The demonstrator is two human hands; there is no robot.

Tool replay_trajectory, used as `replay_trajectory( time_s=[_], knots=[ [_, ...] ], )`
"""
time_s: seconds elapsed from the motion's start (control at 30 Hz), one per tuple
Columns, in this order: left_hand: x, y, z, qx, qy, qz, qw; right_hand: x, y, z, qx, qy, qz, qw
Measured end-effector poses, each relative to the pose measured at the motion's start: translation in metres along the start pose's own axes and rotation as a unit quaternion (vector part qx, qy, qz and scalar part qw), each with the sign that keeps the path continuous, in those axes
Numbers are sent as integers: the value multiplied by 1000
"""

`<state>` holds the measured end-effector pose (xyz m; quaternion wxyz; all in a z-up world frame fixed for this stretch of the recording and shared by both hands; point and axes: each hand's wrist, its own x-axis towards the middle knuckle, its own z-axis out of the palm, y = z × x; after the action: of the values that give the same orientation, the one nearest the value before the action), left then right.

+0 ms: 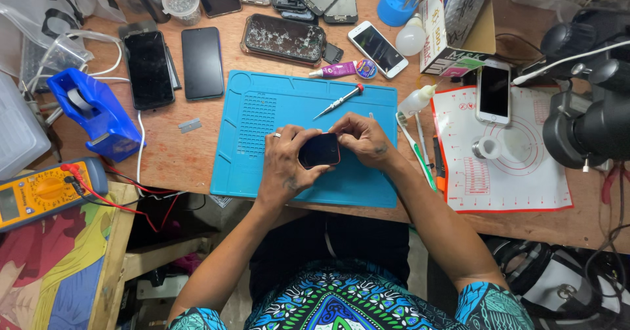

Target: The person inspects a blue smartphone, then disassembles a red smartphone using a screwdriver and tweezers. They remove the back cover and internal components, placing parts on the workbench.

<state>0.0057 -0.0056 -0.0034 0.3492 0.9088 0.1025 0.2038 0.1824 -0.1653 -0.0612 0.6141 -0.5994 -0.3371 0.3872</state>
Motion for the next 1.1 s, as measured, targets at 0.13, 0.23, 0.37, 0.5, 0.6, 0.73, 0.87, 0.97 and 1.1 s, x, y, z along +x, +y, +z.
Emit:
replay_trajectory(
  time_s=[0.13, 0.23, 0.37, 0.5, 0.6, 0.73, 0.87, 0.97, 1.1],
  knots=[
    [0, 4, -1, 2, 16, -1, 1000, 3, -6, 2, -16, 4, 15, 1000],
    [0, 6, -1, 2, 18, -6, 1000, 3, -5, 1, 4, 3, 20, 1000],
    [1, 7, -1, 1, 12, -16, 1000, 2, -2, 0, 26, -5, 17, 999],
    [2, 6, 0, 4, 4, -29, 1000, 1, -5, 2, 28, 3, 32, 999],
    [3, 6, 1, 3, 9, -26, 1000, 0, -10, 4, 29, 6, 33, 999],
    [4, 6, 2, 12, 10, -25, 1000, 0, -18, 7, 33, 17, 49, 998],
    [4, 6, 5, 23, 9, -17, 1000, 0, -24, 13, 63, 22, 39, 997],
    [2, 4, 6, 18, 30, 2, 999, 0, -24, 17, 40, 43, 39, 998],
    [3, 3, 6, 4, 42, -1, 999, 2, -21, 18, 35, 49, 39, 997]
  ],
)
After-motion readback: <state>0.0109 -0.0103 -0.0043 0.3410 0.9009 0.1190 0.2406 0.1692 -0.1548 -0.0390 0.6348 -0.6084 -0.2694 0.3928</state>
